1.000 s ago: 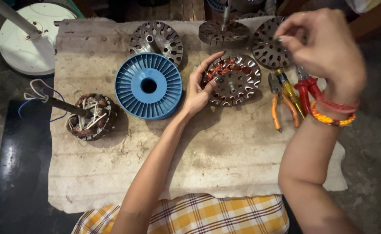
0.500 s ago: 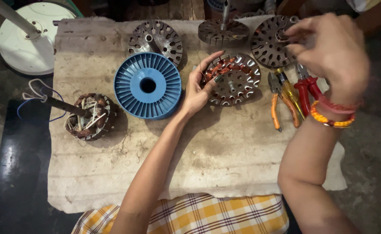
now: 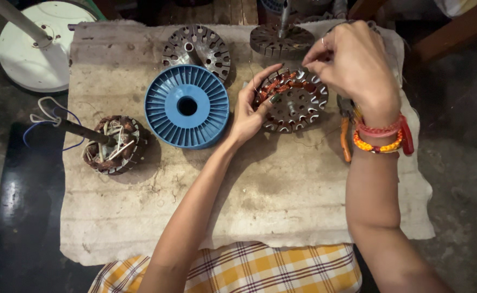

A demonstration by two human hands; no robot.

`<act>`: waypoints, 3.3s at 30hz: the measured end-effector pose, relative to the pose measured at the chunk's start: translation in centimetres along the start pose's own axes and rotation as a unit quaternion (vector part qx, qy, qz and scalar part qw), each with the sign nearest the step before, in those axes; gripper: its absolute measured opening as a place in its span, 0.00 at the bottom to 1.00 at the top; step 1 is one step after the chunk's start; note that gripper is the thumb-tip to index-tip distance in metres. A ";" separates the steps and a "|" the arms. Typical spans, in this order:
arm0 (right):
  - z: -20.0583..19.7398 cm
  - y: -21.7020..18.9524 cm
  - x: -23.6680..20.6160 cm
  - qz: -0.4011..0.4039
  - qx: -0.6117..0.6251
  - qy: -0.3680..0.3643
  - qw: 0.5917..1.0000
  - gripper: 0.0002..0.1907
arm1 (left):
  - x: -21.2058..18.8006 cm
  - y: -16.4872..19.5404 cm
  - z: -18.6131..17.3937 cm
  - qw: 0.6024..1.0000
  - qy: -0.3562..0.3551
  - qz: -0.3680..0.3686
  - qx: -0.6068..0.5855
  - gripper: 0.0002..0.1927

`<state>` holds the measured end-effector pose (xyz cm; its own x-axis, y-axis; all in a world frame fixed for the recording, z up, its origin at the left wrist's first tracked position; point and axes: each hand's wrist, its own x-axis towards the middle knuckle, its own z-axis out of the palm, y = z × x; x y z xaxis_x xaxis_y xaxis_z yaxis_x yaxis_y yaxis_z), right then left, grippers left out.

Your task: The person winds copper wire by hand around the slots of a motor stator, pulling wire from a blue spool and pressing the coils into place around the core. They rotate the stator as they work and later adjust and seat the wound coils with both hands.

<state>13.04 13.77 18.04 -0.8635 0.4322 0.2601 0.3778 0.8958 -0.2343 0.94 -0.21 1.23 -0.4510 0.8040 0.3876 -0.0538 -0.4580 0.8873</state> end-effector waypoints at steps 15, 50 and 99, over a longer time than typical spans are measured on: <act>4.5 0.9 2.3 -0.088 0.014 0.108 0.990 0.06 | 0.1 0.1 0.0 1.000 -0.004 -0.004 -0.007 0.38; -5.6 5.1 -3.1 0.023 0.161 0.030 0.986 0.06 | 0.0 0.0 0.0 1.000 -0.002 0.002 0.004 0.38; 8.7 -2.7 1.4 -0.022 0.013 0.044 0.999 0.14 | -11.2 4.7 -2.0 0.723 0.362 -0.053 0.586 0.47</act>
<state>7.90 11.04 10.89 -0.8458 0.4005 0.3525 0.3300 0.9118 -0.2444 3.98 -12.09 0.58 -0.8713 0.2068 0.4451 0.4773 0.5685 0.6701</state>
